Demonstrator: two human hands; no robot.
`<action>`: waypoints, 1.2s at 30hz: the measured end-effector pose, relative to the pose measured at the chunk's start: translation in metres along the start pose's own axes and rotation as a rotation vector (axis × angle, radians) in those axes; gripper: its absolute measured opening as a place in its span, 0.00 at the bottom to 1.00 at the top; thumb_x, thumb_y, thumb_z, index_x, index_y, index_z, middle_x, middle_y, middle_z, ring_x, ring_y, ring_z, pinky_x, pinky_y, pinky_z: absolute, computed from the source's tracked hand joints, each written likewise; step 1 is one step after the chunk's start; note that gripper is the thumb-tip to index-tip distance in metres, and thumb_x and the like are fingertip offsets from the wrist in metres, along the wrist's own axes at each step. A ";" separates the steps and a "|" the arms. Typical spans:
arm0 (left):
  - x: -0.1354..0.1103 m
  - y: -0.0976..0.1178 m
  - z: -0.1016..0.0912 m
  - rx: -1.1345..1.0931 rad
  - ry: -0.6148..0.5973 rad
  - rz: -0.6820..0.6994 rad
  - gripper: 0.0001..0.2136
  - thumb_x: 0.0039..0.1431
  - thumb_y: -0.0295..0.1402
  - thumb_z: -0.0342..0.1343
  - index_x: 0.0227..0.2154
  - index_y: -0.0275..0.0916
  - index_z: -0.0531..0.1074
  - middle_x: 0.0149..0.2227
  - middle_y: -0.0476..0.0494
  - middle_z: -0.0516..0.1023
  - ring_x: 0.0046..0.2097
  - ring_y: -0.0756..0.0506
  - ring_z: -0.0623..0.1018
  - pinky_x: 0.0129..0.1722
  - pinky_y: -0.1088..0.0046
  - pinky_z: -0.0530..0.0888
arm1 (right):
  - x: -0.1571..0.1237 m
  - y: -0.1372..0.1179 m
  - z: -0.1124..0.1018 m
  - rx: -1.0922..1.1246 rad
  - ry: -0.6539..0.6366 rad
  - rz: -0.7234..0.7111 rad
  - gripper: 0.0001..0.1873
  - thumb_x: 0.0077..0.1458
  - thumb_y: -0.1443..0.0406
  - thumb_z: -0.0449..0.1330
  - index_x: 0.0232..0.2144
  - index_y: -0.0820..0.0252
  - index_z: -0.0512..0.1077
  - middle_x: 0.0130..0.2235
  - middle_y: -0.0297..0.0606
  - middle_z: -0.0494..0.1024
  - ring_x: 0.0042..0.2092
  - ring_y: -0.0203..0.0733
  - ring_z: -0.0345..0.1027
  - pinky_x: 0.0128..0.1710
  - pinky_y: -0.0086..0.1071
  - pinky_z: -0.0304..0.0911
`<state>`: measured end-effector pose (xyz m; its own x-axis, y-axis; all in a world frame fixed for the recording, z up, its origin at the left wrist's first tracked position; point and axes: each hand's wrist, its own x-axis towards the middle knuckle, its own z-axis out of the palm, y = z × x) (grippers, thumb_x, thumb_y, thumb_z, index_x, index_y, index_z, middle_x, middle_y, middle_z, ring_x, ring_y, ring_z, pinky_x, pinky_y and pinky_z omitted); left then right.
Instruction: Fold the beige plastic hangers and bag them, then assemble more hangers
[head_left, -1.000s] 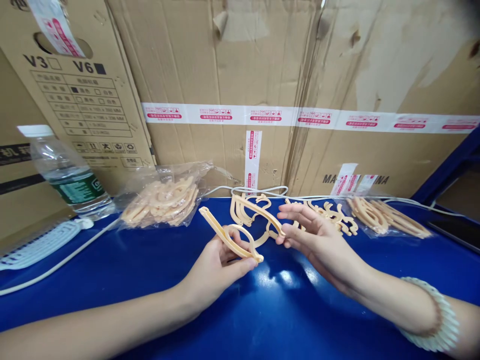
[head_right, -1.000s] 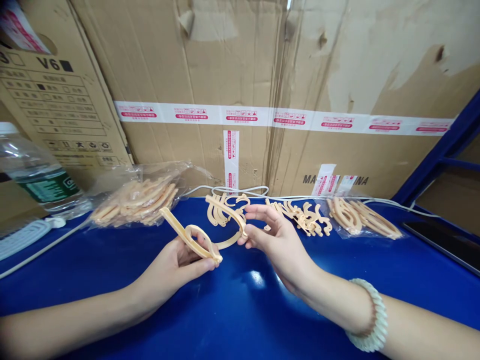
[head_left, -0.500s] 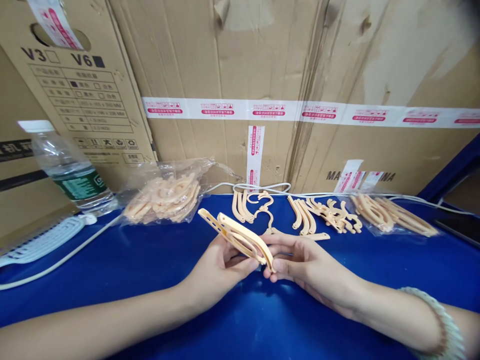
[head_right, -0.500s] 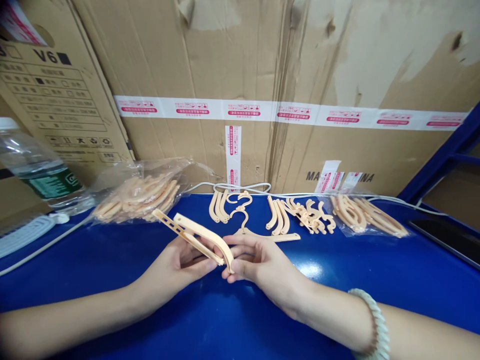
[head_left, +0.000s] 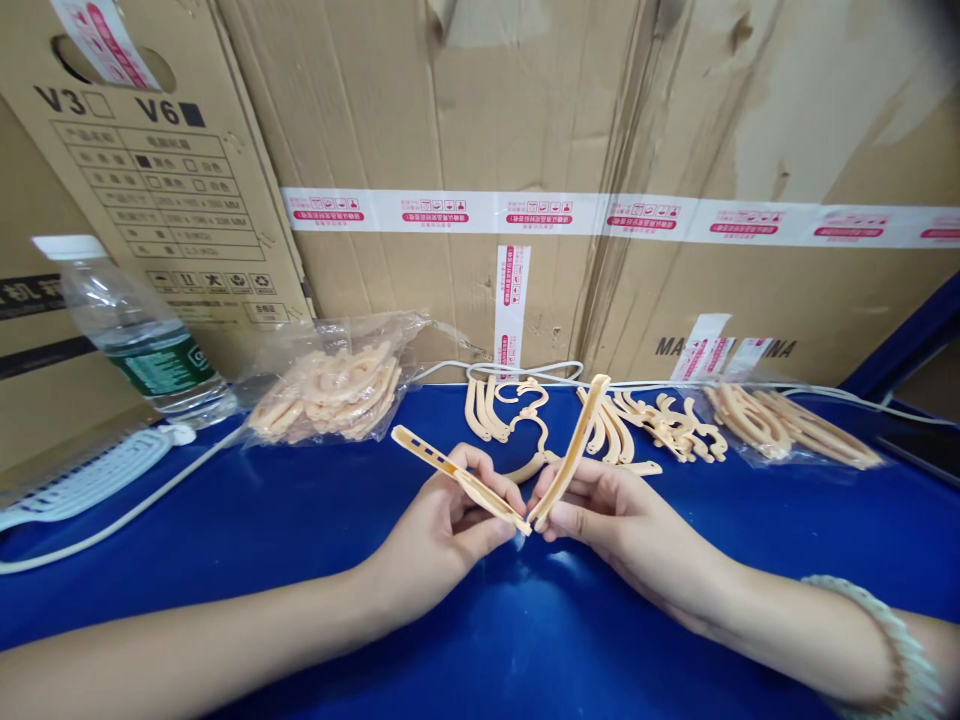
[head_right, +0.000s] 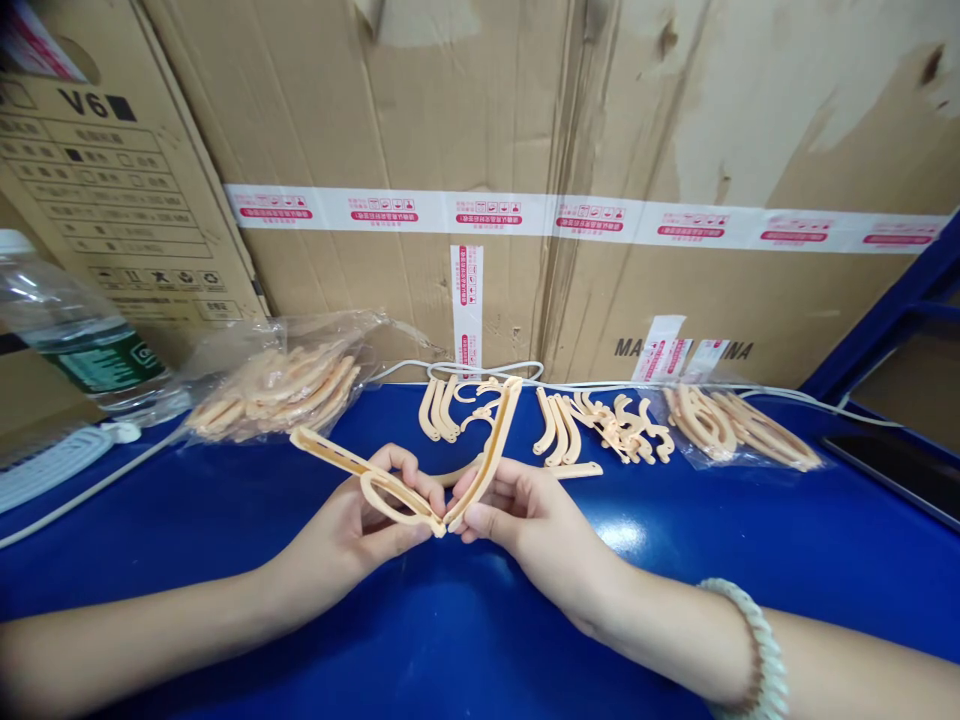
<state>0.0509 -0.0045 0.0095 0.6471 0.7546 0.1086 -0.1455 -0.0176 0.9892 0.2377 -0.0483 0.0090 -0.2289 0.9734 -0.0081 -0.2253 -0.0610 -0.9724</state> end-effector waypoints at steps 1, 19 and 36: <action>0.000 0.000 0.000 0.007 -0.005 -0.008 0.15 0.52 0.27 0.62 0.30 0.41 0.57 0.32 0.53 0.75 0.36 0.48 0.77 0.39 0.70 0.70 | 0.000 0.001 0.000 -0.006 -0.006 -0.005 0.13 0.45 0.62 0.71 0.31 0.60 0.73 0.34 0.34 0.76 0.34 0.34 0.68 0.38 0.30 0.67; -0.004 0.001 0.001 0.139 0.078 -0.089 0.11 0.48 0.29 0.64 0.27 0.38 0.65 0.30 0.50 0.78 0.34 0.48 0.78 0.36 0.72 0.74 | -0.005 0.000 -0.001 -0.233 0.016 -0.121 0.08 0.47 0.63 0.68 0.31 0.58 0.74 0.29 0.34 0.78 0.33 0.38 0.74 0.37 0.32 0.70; -0.001 0.003 -0.009 -0.005 0.128 -0.084 0.15 0.47 0.31 0.68 0.29 0.37 0.65 0.28 0.51 0.78 0.30 0.51 0.78 0.33 0.75 0.74 | -0.002 -0.022 -0.003 -0.323 0.074 -0.069 0.12 0.42 0.64 0.71 0.26 0.60 0.71 0.23 0.30 0.75 0.25 0.32 0.69 0.26 0.26 0.68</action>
<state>0.0435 0.0003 0.0113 0.5565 0.8308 0.0116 -0.0988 0.0523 0.9937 0.2460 -0.0478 0.0293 -0.1514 0.9870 0.0547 0.0768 0.0669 -0.9948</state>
